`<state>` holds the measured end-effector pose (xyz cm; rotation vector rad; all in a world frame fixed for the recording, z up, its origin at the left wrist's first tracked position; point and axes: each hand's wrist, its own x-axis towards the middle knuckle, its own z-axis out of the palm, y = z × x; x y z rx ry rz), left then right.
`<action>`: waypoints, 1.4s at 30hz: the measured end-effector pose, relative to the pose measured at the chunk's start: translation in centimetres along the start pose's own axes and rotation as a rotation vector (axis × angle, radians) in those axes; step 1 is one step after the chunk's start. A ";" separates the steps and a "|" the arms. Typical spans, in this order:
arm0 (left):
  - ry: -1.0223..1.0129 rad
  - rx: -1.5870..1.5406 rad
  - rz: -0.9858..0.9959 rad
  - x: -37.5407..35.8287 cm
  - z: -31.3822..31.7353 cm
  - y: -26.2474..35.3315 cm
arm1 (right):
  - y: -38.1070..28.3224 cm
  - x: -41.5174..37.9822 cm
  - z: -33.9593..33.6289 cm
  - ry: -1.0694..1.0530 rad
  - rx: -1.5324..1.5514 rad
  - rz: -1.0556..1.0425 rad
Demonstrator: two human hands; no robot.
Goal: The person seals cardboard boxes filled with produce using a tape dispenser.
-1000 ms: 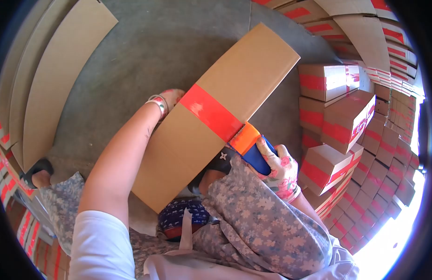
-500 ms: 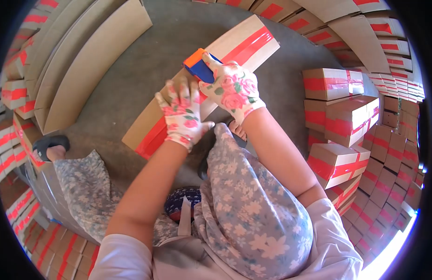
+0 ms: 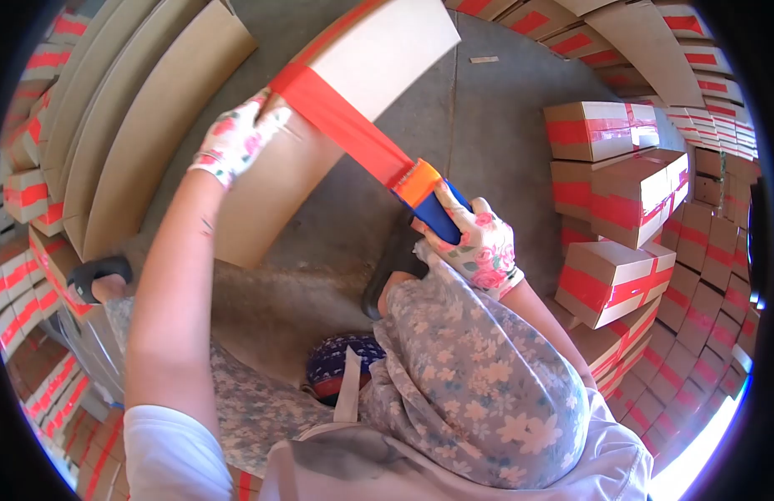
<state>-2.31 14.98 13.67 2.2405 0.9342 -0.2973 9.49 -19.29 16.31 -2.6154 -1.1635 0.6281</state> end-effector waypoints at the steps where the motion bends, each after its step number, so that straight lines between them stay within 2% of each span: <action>1: 0.085 -0.061 0.008 1.1 -0.2 -1.6 | 0.7 0.1 0.9 -0.002 -0.019 0.012; 3: 0.090 -0.019 -0.096 3.5 -1.3 -4.0 | 1.1 1.8 2.5 -0.013 -0.004 0.029; 5: 0.108 -0.018 -0.150 5.2 -1.5 -5.7 | -0.3 6.3 4.1 -0.126 0.000 -0.061; 7: 0.133 0.006 -0.153 6.7 -1.0 -7.7 | -2.8 11.1 4.3 -0.283 0.028 -0.039; 9: 0.255 -0.007 -0.074 7.2 -0.3 -8.8 | -3.4 13.8 6.8 -0.262 0.042 -0.084; 13: 0.249 0.018 -0.083 6.5 -0.3 -8.1 | -5.7 16.9 6.9 -0.251 0.015 -0.075; 14: 0.266 0.001 -0.056 6.0 -0.1 -7.6 | -5.8 17.4 6.5 -0.306 0.015 -0.072; 16: 0.271 0.009 -0.053 5.0 0.2 -6.6 | -5.8 18.1 5.5 -0.421 -0.001 -0.053; 21: 0.317 0.063 0.007 1.5 1.1 -2.6 | -4.5 18.7 5.8 -0.416 0.061 -0.097; 23: 0.268 0.092 0.022 -1.0 2.0 0.4 | -3.9 19.6 6.1 -0.634 0.015 -0.055; 25: 0.294 0.100 0.027 -1.5 3.0 0.8 | -2.9 17.9 6.8 -0.549 0.060 -0.055; 26: 0.316 0.091 0.100 -1.2 3.4 -0.4 | -2.2 17.1 7.2 -0.382 0.068 -0.142; 27: 0.280 0.039 0.088 -1.0 3.4 -0.9 | -1.9 16.4 7.2 -0.219 0.074 -0.231; 29: 0.255 0.033 0.111 -1.5 3.1 -0.8 | -1.4 13.3 2.0 -0.375 0.132 -0.093; 31: 0.244 0.023 0.083 -1.7 2.7 0.0 | 2.1 10.1 -0.4 -0.437 0.075 -0.060; 33: 0.234 0.008 0.058 -1.6 2.9 0.4 | 6.6 7.4 -1.5 -0.399 0.229 0.079; 35: 0.291 0.116 0.128 -2.3 3.7 0.8 | 10.5 6.6 -1.3 -0.097 0.667 0.078; 36: 0.253 0.171 0.106 -3.3 4.4 2.0 | 11.0 7.9 -2.2 0.008 0.903 0.115; 37: 0.217 0.226 0.085 -4.6 5.5 3.6 | 11.7 9.9 -3.2 0.116 1.138 0.153; 39: 0.101 0.539 0.114 -6.9 8.8 4.9 | 15.5 14.5 -4.1 0.136 1.593 -0.063; 40: 0.020 0.598 0.121 -7.8 10.7 5.6 | 14.7 17.7 -5.0 0.260 1.759 -0.028; 41: 0.084 0.583 0.182 -8.9 13.3 5.3 | 13.5 21.2 -5.7 0.375 1.930 0.012; 42: 0.144 0.586 0.179 -9.6 15.1 5.3 | 15.0 25.4 -5.5 0.326 1.856 0.033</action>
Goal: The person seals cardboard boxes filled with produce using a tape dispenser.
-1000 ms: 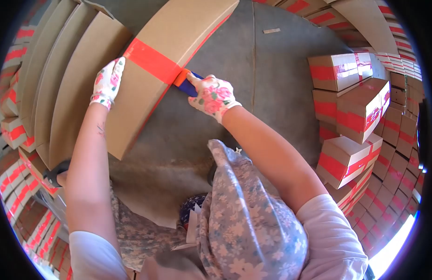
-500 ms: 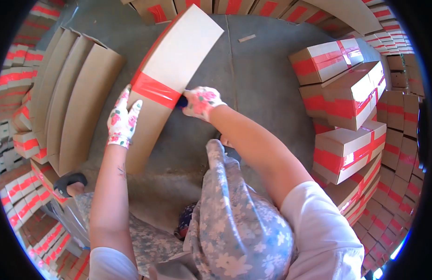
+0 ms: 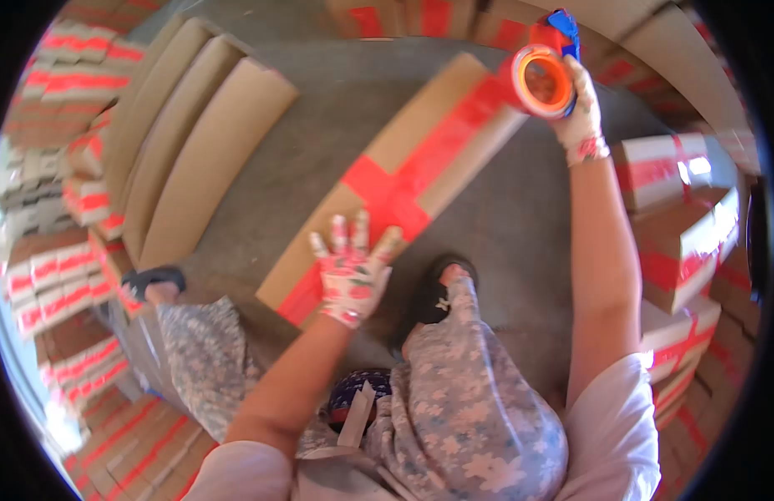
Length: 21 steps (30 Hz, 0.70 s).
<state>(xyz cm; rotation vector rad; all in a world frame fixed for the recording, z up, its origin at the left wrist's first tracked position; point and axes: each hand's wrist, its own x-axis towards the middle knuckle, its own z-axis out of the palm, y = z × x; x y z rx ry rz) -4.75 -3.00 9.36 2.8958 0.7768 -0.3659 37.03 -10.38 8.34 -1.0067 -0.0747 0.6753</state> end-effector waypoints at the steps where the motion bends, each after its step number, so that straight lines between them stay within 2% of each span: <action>1: 0.069 0.030 -0.014 -0.2 1.1 0.5 | 1.1 3.5 -0.5 -0.028 -0.072 0.036; 2: 0.050 0.058 -0.046 0.1 0.8 0.5 | 1.4 2.9 1.5 0.029 -0.084 0.112; 3: -0.058 -0.004 -0.068 0.4 -1.5 -0.4 | 3.5 4.9 0.9 -0.160 -0.039 0.253; 4: -0.119 -0.023 -0.047 0.5 -2.5 -2.0 | 4.5 4.6 2.2 -0.204 -0.356 0.126; 5: -0.104 0.008 -0.115 0.3 -3.0 -3.6 | 4.0 4.1 4.7 -0.271 -0.327 0.223; 6: -0.141 0.032 -0.049 -0.2 -3.1 -5.3 | 4.1 3.5 5.7 -0.336 -0.341 0.276; 7: -0.179 0.048 0.033 -0.6 -3.6 -7.1 | 4.7 2.9 5.8 -0.293 -0.338 0.305; 8: -0.306 0.112 0.054 -0.7 -4.9 -8.6 | 5.0 0.4 6.3 -0.308 -0.371 0.173; 9: -0.291 0.127 0.028 0.1 -5.4 -8.4 | 5.0 -0.6 5.2 -0.228 -0.454 0.189; 10: -0.382 0.131 0.099 -0.3 -7.1 -10.2 | 5.9 -1.6 5.2 -0.163 -0.503 0.249; 12: -0.505 0.095 0.208 -0.8 -8.7 -13.5 | 7.3 -4.6 6.2 -0.113 -0.420 0.192; 15: -0.611 0.045 -0.041 -1.1 -10.0 -17.6 | 8.7 -8.6 7.8 -0.134 -0.387 0.173; 16: -0.622 -0.087 -0.191 -1.1 -10.0 -18.5 | 8.9 -8.9 7.5 -0.173 -0.401 0.184; 17: -0.548 -0.232 -0.283 -2.1 -7.7 -20.9 | 9.6 -9.1 7.3 -0.201 -0.452 0.247; 19: -0.517 -0.311 -0.360 -4.6 -7.2 -23.2 | 10.8 -11.3 10.7 -0.282 -0.395 0.267; 21: -0.491 -0.324 -0.523 -8.5 -6.4 -26.4 | 13.1 -13.2 15.4 -0.370 -0.485 0.360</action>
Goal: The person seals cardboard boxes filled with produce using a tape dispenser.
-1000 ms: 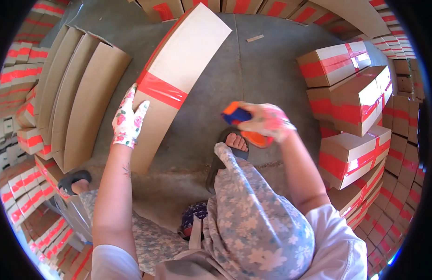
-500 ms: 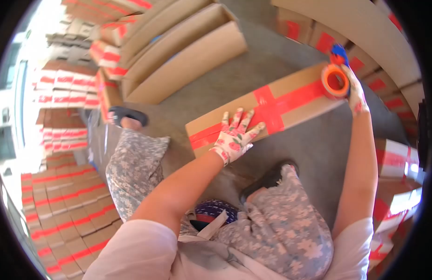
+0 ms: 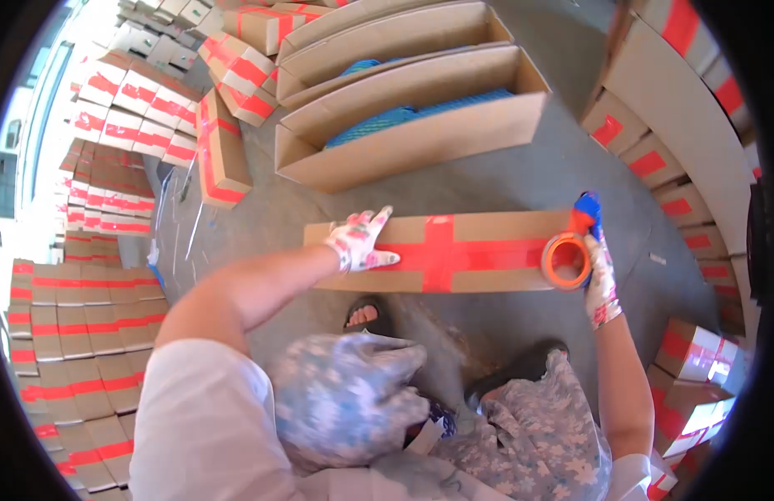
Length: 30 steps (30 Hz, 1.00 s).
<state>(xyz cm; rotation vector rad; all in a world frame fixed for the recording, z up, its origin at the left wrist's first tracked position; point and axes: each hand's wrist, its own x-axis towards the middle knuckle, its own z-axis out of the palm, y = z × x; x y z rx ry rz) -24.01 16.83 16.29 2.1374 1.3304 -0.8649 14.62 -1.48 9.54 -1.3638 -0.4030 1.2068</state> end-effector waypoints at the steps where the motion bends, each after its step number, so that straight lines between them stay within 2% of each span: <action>1: 0.063 -0.015 -0.042 -0.9 1.3 -2.0 | 0.2 0.1 2.0 -0.071 -0.003 0.017; 2: 0.069 -0.040 -0.061 -1.9 2.6 -3.5 | 0.3 0.1 3.9 -0.115 0.010 0.091; 4: 0.298 -0.145 -0.212 -3.7 5.3 -7.1 | -0.2 0.3 9.7 -0.128 -0.180 0.254; 5: 0.415 -0.208 -0.288 -4.4 6.7 -8.4 | 0.6 0.6 12.1 -0.165 -0.205 0.261; 7: 0.506 -0.273 -0.333 -5.2 9.5 -9.5 | 2.0 1.4 16.9 -0.388 -0.161 0.290; 8: 0.590 -0.305 -0.348 -5.4 10.6 -9.4 | 2.3 1.3 20.3 -0.411 -0.182 0.407; 10: 0.486 -0.272 -0.244 -7.2 10.5 -7.2 | 4.4 0.6 26.1 -0.547 -0.159 0.488; 12: 0.569 -0.329 -0.124 -7.8 11.9 -6.9 | 5.1 -1.1 32.3 -0.526 -0.109 0.565; 13: 0.648 -0.322 -0.141 -7.1 12.6 -7.9 | 6.6 -0.5 33.9 -0.551 -0.127 0.563; 14: 0.661 -0.330 -0.159 -6.6 13.1 -9.6 | 8.5 0.2 35.1 -0.509 -0.020 0.535; 15: 0.671 -0.205 -0.238 -6.4 13.1 -11.3 | 9.7 0.5 35.9 -0.458 0.090 0.511; 16: 0.674 -0.078 -0.307 -6.4 13.3 -12.7 | 9.1 0.2 36.3 -0.459 0.085 0.511; 18: 0.647 -0.002 -0.263 -7.4 15.0 -16.2 | 6.8 -0.8 36.1 -0.510 0.212 0.430; 20: 0.505 -0.032 -0.240 -9.7 15.0 -19.8 | 5.0 -0.9 33.3 -0.474 0.148 0.359; 21: 0.517 0.082 -0.162 -10.9 16.5 -22.8 | 3.9 -0.7 31.4 -0.494 0.035 0.302; 22: 0.369 0.137 -0.166 -12.4 15.6 -25.5 | 2.8 -0.9 30.3 -0.514 -0.077 0.250; 23: 0.358 0.162 -0.169 -13.4 14.7 -28.2 | 0.6 -1.5 30.1 -0.559 -0.107 0.223; 24: 0.272 0.232 -0.222 -14.1 13.7 -31.0 | -0.3 -1.4 28.5 -0.533 -0.165 0.241; 25: 0.279 0.313 -0.291 -13.8 15.0 -35.3 | -1.1 -1.5 27.2 -0.528 -0.178 0.245; 27: 0.556 0.419 -0.636 -12.3 15.7 -40.1 | -2.6 -2.2 25.7 -0.512 -0.197 0.236; 29: 0.773 0.191 -0.713 -7.6 6.8 -33.2 | -4.1 -3.4 24.5 -0.522 -0.305 0.220; 30: 0.976 0.104 -0.412 -5.0 4.0 -29.8 | -4.7 -4.3 23.9 -0.505 -0.309 0.225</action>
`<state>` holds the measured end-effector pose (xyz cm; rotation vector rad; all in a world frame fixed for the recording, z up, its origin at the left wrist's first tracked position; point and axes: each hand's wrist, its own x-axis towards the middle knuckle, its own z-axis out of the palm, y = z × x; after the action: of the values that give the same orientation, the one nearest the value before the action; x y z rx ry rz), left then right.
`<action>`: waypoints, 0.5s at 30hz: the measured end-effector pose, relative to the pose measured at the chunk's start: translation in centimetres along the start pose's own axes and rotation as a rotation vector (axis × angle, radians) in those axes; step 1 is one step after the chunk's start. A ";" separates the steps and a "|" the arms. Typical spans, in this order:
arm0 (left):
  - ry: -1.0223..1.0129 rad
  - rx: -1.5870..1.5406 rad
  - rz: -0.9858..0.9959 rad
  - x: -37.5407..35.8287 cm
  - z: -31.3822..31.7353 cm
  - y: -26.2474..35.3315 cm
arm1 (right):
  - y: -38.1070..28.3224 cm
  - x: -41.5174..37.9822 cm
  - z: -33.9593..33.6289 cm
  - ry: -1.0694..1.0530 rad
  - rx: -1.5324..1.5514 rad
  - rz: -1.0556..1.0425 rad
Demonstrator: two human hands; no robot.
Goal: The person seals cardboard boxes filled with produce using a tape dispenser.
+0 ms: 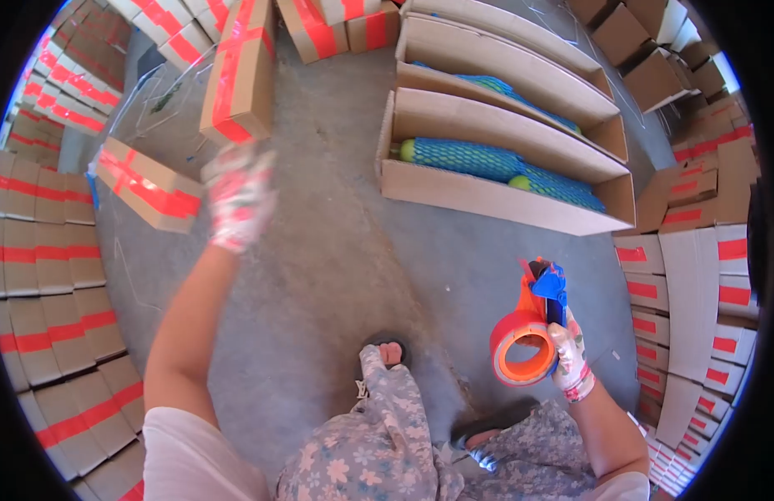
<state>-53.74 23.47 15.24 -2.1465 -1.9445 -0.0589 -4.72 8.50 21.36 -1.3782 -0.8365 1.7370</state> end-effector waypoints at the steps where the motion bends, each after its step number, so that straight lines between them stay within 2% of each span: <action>1: 0.094 -0.164 0.199 2.2 -3.0 6.0 | -0.3 -0.9 0.0 -0.014 -0.012 0.017; 2: 0.191 -0.301 0.389 4.0 -4.1 11.1 | -0.6 -1.6 -0.1 -0.024 -0.027 0.026; 3: 0.136 -0.373 0.524 5.7 -4.8 15.8 | -0.5 -2.2 -0.2 0.017 -0.013 0.005; 4: 0.057 -0.425 0.555 6.7 -2.6 19.9 | -0.6 -3.0 -0.4 0.045 -0.022 0.002; 5: -0.424 -0.395 0.482 8.4 -4.9 22.9 | -0.7 -3.8 -0.7 0.057 -0.057 -0.032; 6: -0.414 -0.296 0.458 9.6 -2.3 25.3 | -0.9 -4.6 -1.1 0.074 -0.088 -0.069; 8: -0.341 -0.349 0.580 8.6 -1.8 25.3 | -1.7 -6.7 -2.3 0.116 -0.066 -0.074; 10: -0.202 -0.443 0.635 3.6 0.4 24.5 | -2.0 -8.3 -3.9 0.254 -0.017 -0.153; 12: -0.448 -0.812 0.397 -0.6 -1.8 22.7 | -2.1 -9.7 -6.8 0.346 0.033 -0.175; 14: -0.191 -0.567 0.646 -4.1 -4.5 19.5 | -2.7 -10.3 -9.0 0.351 -0.116 -0.265; 15: -0.209 -0.552 0.665 -5.8 -4.4 17.5 | -2.2 -10.0 -10.4 0.414 -0.146 -0.275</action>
<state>-36.53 15.46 15.75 -3.1719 -1.2917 -0.2867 7.19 1.37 26.00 -1.5650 -0.8797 1.1482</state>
